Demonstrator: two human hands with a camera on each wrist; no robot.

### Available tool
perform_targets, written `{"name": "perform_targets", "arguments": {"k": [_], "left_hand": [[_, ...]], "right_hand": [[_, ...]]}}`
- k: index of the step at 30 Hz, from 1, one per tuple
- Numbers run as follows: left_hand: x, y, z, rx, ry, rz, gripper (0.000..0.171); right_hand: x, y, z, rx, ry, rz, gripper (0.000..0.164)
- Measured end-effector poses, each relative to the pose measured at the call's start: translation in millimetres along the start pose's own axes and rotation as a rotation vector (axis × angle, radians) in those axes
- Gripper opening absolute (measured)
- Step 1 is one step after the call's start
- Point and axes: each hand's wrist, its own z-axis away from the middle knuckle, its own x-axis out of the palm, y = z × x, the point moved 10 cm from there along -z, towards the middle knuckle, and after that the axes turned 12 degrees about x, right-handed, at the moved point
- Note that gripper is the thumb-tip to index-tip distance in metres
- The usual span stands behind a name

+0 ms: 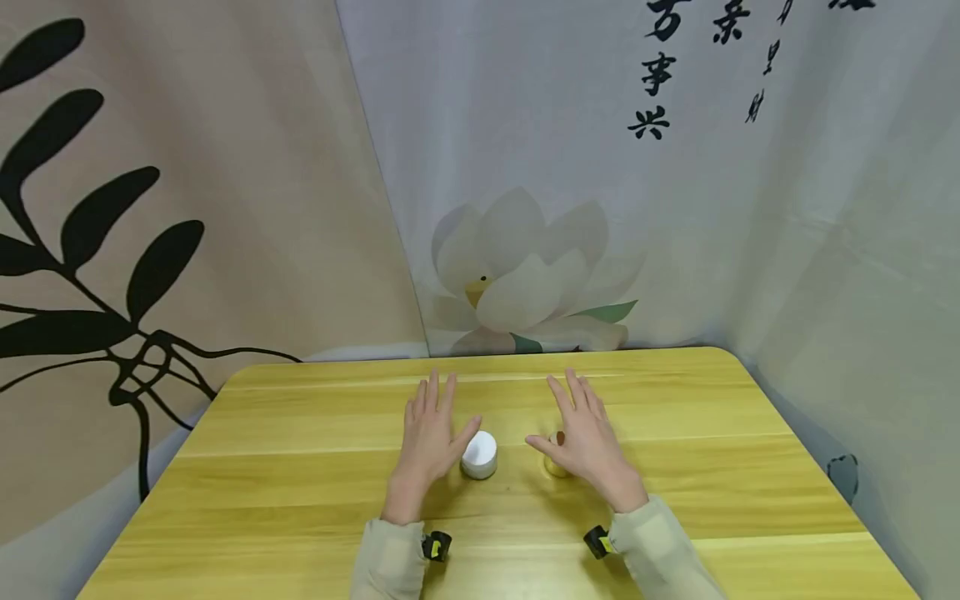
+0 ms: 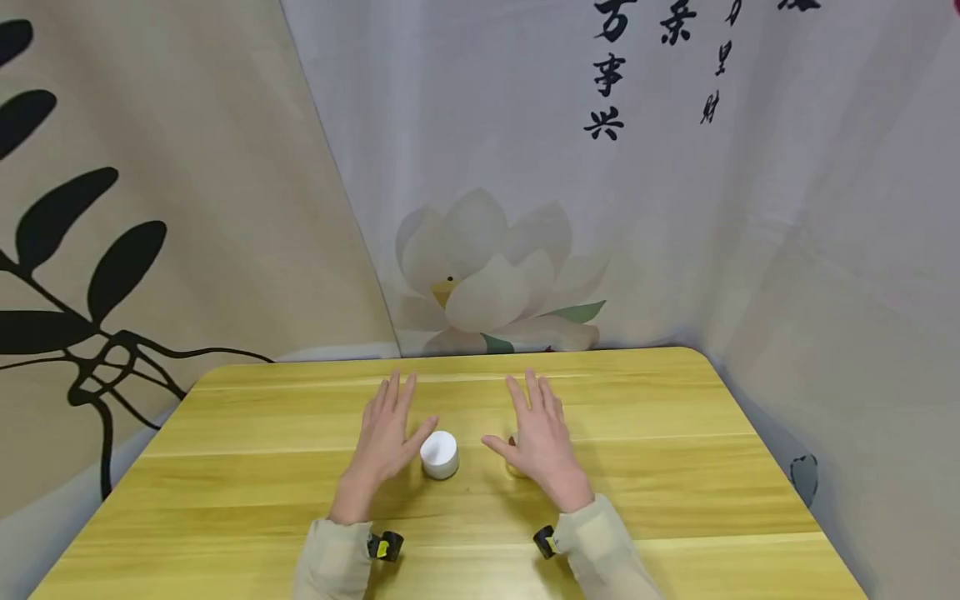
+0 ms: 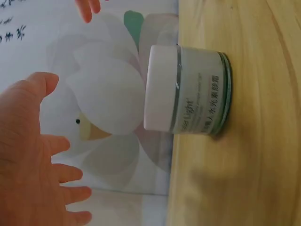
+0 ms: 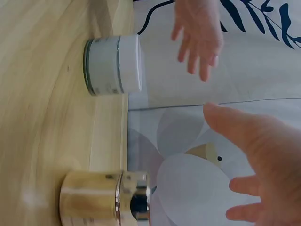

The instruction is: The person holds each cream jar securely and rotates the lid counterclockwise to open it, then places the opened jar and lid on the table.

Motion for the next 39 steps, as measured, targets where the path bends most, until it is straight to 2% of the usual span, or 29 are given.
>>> {"name": "perform_targets", "arguments": {"k": [9,16,19,22,26,29,31,33,39], "left_hand": [[11.8,-23.7,14.6,-0.069,-0.009,0.282,0.076],[24.9,-31.7,21.4,-0.101,0.037,0.588,0.051],[36.2,-37.0,27.0,-0.174,0.018,0.71,0.049],[44.7,-37.2,31.8,-0.228,-0.027,0.82,0.049],[54.9,-34.6,35.0,-0.207,-0.096,0.937,0.064],[63.6,-34.5,36.1,-0.169,-0.131,0.967,0.075],[66.9,-33.5,35.7,-0.155,-0.141,0.951,0.076],[69.0,-32.4,34.9,-0.144,-0.142,0.915,0.076],[72.4,-29.0,33.3,-0.118,-0.131,0.771,0.071]], "right_hand": [[10.8,-12.7,-1.9,-0.002,-0.122,-0.273,0.088],[9.0,-24.1,-2.0,-0.045,-0.074,-0.405,0.078],[11.6,-24.8,-2.3,-0.04,-0.08,-0.503,0.071],[14.6,-26.9,-1.9,-0.016,-0.126,-0.639,0.061],[11.9,-36.6,2.3,0.053,-0.214,-0.784,0.05],[21.4,-33.9,1.9,0.094,-0.247,-0.842,0.05],[32.0,-28.6,-0.6,0.096,-0.25,-0.862,0.05],[40.8,-24.3,-2.7,0.095,-0.25,-0.888,0.051],[49.3,-26.1,-1.9,0.094,-0.272,-0.91,0.05]]}}
